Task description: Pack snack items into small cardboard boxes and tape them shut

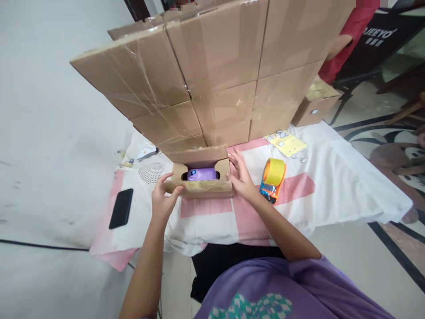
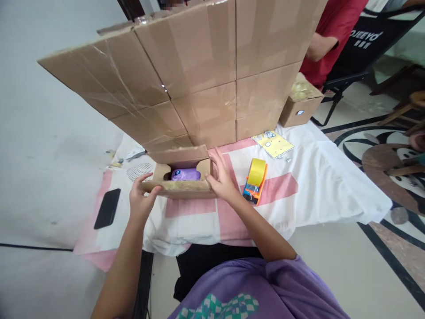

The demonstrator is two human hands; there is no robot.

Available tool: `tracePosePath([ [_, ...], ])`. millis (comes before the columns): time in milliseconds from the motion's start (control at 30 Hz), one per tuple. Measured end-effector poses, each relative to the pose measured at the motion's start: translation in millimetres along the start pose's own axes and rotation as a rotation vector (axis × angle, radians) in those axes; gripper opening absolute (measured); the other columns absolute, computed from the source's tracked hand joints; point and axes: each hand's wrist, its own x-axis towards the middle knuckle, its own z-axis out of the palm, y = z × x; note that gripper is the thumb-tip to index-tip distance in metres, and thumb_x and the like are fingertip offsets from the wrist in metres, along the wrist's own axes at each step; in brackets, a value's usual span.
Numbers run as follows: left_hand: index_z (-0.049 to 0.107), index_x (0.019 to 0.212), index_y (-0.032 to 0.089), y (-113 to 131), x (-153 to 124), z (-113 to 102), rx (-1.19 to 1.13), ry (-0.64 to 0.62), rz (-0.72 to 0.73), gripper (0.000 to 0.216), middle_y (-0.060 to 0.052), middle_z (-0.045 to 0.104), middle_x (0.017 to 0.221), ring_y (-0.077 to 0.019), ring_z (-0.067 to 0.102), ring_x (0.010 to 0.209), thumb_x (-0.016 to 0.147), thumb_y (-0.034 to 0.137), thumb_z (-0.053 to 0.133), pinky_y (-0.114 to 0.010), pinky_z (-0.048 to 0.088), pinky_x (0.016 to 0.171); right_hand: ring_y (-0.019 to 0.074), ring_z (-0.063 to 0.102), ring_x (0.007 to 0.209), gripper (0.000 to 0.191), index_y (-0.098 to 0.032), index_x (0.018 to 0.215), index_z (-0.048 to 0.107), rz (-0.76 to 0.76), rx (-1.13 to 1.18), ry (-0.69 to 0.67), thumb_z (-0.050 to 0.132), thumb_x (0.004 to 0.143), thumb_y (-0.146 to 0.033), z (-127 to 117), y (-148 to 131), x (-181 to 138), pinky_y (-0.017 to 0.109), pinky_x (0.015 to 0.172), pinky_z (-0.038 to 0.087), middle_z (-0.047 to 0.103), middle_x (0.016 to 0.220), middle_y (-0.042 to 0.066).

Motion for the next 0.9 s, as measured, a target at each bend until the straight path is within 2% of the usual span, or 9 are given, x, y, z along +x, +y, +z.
tracePosePath([
  [67,0.057,0.132,0.023,11.3,4.5,13.8,0.004,0.085,-0.058,0.063,-0.012,0.066,0.123,-0.0291,0.066,0.113,0.083,0.056,0.076,-0.047,0.052,0.104,0.0295,0.036,0.155,0.075,-0.029,0.162,0.025,0.009,0.097,0.002,0.053,0.099,-0.059,-0.2,1.0,7.4,0.055,0.127,0.032,0.037,0.165,0.013],
  [133,0.053,0.135,0.023,19.2,9.7,20.2,-0.052,0.098,-0.055,0.063,-0.012,0.063,0.125,-0.0286,0.063,0.119,0.085,0.054,0.074,-0.046,0.05,0.107,0.0278,0.041,0.152,0.076,-0.031,0.164,0.021,0.011,0.134,0.0,0.049,0.1,-0.062,0.6,1.3,11.3,0.052,0.128,0.033,0.045,0.161,0.012],
  [333,0.049,0.138,0.024,16.1,12.3,25.0,-0.114,0.108,-0.026,0.063,-0.012,0.06,0.129,-0.0272,0.058,0.126,0.087,0.053,0.073,-0.044,0.046,0.112,0.0279,0.048,0.147,0.072,-0.03,0.163,0.03,0.008,0.162,0.006,0.047,0.102,-0.064,1.7,3.6,7.3,0.05,0.126,0.037,0.052,0.153,0.012],
  [467,0.049,0.139,0.026,15.3,10.6,24.8,-0.074,0.111,-0.006,0.06,-0.012,0.054,0.139,-0.027,0.052,0.133,0.088,0.049,0.073,-0.043,0.044,0.112,0.0284,0.049,0.144,0.059,-0.031,0.154,0.046,-0.023,0.136,-0.002,0.044,0.104,-0.061,-2.0,6.6,6.0,0.052,0.125,0.038,0.054,0.152,0.009],
  [533,0.055,0.131,0.026,19.5,9.5,25.0,0.003,0.143,0.008,0.051,-0.011,0.053,0.135,-0.0272,0.053,0.128,0.087,0.047,0.074,-0.043,0.046,0.108,0.0287,0.05,0.143,0.056,-0.031,0.151,0.051,-0.032,0.117,-0.001,0.044,0.104,-0.061,-4.1,5.3,7.7,0.052,0.124,0.04,0.054,0.152,0.009],
  [667,0.068,0.093,0.022,32.4,6.8,27.8,0.239,0.201,0.106,0.017,-0.009,0.054,0.112,-0.0284,0.054,0.117,0.089,0.039,0.07,-0.049,0.039,0.11,0.0281,0.053,0.139,0.044,-0.029,0.141,0.059,-0.094,0.064,-0.018,0.05,0.104,-0.053,-8.8,0.0,10.4,0.05,0.12,0.043,0.057,0.144,0.01],
  [800,0.072,0.081,0.021,38.0,5.8,33.4,0.289,0.251,0.227,0.009,-0.01,0.056,0.113,-0.0292,0.055,0.115,0.088,0.026,0.068,-0.051,0.038,0.106,0.029,0.054,0.136,0.03,-0.025,0.119,0.069,-0.192,-0.153,-0.079,0.049,0.106,-0.043,-14.0,0.3,3.9,0.054,0.12,0.041,0.061,0.138,0.012],
  [900,0.07,0.07,0.021,36.9,7.5,37.1,0.276,0.292,0.307,0.014,-0.008,0.061,0.104,-0.0269,0.057,0.105,0.083,0.019,0.068,-0.049,0.039,0.103,0.0291,0.048,0.143,0.032,-0.026,0.126,0.066,-0.236,-0.257,-0.102,0.043,0.107,-0.037,-15.9,4.8,-4.0,0.057,0.123,0.036,0.059,0.146,0.011],
])
